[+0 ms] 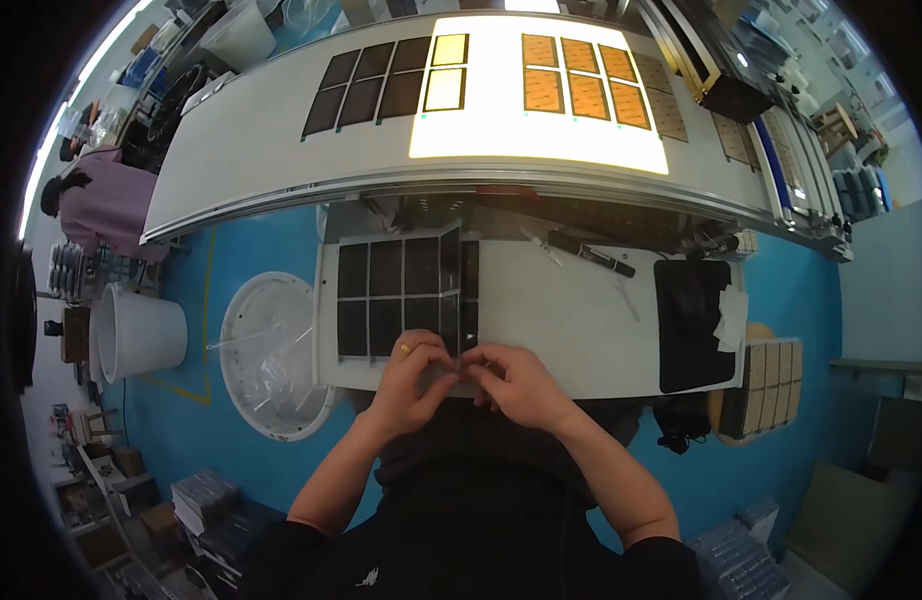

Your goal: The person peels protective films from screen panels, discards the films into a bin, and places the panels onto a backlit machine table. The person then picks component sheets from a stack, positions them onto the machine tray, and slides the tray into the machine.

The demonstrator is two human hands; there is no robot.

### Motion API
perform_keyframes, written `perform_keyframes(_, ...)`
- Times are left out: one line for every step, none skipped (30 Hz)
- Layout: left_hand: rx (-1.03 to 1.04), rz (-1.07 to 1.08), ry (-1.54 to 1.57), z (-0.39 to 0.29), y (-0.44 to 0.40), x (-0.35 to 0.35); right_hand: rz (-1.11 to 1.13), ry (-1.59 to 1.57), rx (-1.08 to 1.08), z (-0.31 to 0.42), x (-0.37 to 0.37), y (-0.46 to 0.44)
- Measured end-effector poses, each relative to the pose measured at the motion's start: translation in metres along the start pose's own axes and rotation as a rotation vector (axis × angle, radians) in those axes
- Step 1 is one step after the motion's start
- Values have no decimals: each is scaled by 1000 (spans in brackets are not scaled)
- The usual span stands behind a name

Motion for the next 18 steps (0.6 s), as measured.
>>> perform_keyframes(-38,-17,24,2,1,1,-29,59,-46,2,1,-1)
perform_keyframes(-77,-33,48,5,1,1,-59,116,-93,3,1,-1)
perform_keyframes(-113,-27,62,7,1,1,-89,173,-139,4,2,-1)
perform_keyframes(-147,-22,75,10,0,1,-96,204,-158,5,4,-1)
perform_keyframes(-181,-16,89,13,-2,0,-104,235,-178,9,5,-1)
perform_keyframes(-212,-15,99,14,-4,-1,-113,266,-198,12,6,0)
perform_keyframes(-244,-15,109,13,-8,-2,-121,302,-208,14,7,0)
perform_keyframes(-274,-16,119,13,-10,-2,-130,340,-218,16,8,0)
perform_keyframes(-292,-27,141,15,-10,-2,-141,377,-228,18,8,0)
perform_keyframes(-311,-37,164,18,-9,-1,-143,375,-219,20,8,0)
perform_keyframes(-329,-46,188,20,-9,0,-146,371,-211,22,9,1)
perform_keyframes(-333,-32,188,20,-10,0,-149,368,-202,23,9,2)
perform_keyframes(-336,-18,189,20,-10,-1,-150,360,-223,23,9,1)
perform_keyframes(-339,-5,190,21,-11,-1,-151,353,-244,21,9,0)
perform_keyframes(-335,-4,184,20,-12,-1,-152,347,-266,20,8,-1)
perform_keyframes(-332,-4,180,20,-12,-1,-152,350,-261,21,8,0)
perform_keyframes(-330,-5,175,19,-12,-1,-151,353,-257,22,8,-1)
perform_keyframes(-333,0,179,20,-11,-1,-150,357,-252,23,9,-1)
Point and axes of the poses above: each hand's wrist, its own y-axis away from the middle knuckle, its own x-axis out of the palm, z = x × y, the point moved 5 cm from there along -y, towards the middle knuckle, and after that the axes turned 12 degrees about x, right-handed, at the moved point
